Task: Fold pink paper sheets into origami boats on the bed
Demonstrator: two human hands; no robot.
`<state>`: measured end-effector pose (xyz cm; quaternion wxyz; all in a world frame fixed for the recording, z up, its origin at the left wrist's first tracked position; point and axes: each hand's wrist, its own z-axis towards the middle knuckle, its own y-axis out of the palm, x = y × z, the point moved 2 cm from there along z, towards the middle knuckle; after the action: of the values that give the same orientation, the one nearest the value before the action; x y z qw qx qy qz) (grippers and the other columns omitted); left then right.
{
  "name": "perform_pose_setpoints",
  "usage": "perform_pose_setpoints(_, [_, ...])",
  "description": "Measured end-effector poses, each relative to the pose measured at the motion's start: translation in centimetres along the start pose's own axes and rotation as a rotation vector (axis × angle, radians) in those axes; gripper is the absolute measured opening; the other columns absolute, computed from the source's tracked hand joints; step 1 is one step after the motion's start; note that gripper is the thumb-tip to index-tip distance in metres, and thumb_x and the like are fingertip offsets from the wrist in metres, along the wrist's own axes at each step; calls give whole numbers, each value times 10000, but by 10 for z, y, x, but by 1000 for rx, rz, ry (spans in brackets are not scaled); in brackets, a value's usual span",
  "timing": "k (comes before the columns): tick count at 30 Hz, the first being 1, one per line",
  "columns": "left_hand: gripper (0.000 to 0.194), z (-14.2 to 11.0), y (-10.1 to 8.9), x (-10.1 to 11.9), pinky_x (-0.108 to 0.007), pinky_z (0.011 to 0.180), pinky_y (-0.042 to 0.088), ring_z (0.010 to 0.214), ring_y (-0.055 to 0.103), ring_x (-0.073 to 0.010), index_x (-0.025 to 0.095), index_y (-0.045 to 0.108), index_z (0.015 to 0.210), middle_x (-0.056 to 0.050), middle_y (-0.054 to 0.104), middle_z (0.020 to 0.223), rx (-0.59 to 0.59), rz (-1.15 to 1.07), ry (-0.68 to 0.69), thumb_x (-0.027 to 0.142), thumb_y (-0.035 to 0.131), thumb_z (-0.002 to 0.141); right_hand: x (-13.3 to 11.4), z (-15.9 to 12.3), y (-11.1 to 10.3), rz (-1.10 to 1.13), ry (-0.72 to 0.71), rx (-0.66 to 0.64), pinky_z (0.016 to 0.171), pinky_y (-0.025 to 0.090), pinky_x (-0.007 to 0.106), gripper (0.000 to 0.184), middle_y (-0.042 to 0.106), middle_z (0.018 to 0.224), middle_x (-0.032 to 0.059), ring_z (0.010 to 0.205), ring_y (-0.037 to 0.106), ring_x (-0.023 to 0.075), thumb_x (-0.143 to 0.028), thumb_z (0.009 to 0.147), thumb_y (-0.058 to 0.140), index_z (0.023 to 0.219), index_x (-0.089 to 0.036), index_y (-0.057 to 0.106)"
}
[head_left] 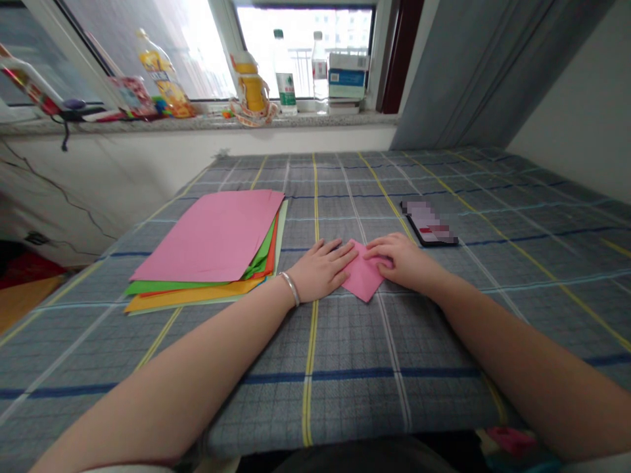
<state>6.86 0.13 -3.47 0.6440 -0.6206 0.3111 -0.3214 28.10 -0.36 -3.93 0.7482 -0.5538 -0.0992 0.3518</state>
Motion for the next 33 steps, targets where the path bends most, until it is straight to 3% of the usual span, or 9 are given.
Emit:
perform_pose_setpoints(4, [525,-5,0,-2,-533,1125,210,1426,227,-299,188,268,1485,-111,224,1561,-11,9,39,384,292,998,4,-2,-3,-15,-26,-51,973,439,397,317,679,1162,59,1063,585,219,-131,806,531,1044,-207,727])
perform_pose_setpoints(8, [466,-7,0,-4,-515,1115,259,1418,255,-292,232,373,1441,-115,318,1525,69,-5,109,361,320,996,0,-2,-11,-30,-34,-92,947,457,391,262,705,1108,73,1007,625,220,-163,831,549,1005,-192,742])
perform_pose_setpoints(13, [520,-11,-9,-6,-434,1096,327,1306,416,-274,129,494,1355,-153,495,1396,137,-5,225,453,423,955,-5,-2,-20,-47,16,-129,928,471,396,218,722,1049,76,978,640,233,-187,825,574,944,-196,756])
perform_pose_setpoints(16, [529,-13,-16,-7,-425,1020,400,1181,505,-272,156,570,1278,-128,590,1286,127,33,238,525,479,910,-7,-4,-22,-36,32,-143,929,469,400,222,724,1035,69,977,640,233,-172,808,568,914,-215,759])
perform_pose_setpoints(19, [421,-13,-22,-3,-374,912,464,1033,580,-237,150,647,1146,-121,654,1150,114,87,254,468,472,931,-8,-7,-26,-29,22,-147,923,468,391,263,717,1042,74,974,635,229,-122,775,550,918,-212,752])
perform_pose_setpoints(24, [262,-14,-24,8,-317,760,488,896,620,-206,149,685,924,-95,690,958,99,194,299,225,436,959,-8,-9,-30,-12,-20,-183,897,465,383,293,693,1042,90,990,602,240,-100,727,567,955,-193,725])
perform_pose_setpoints(33, [251,-13,-21,9,-341,819,498,874,620,-208,131,660,1005,-96,677,999,144,186,282,223,439,931,-20,-9,-21,-34,-120,-215,930,416,384,471,631,1174,79,1080,534,241,-80,743,543,1162,-255,671])
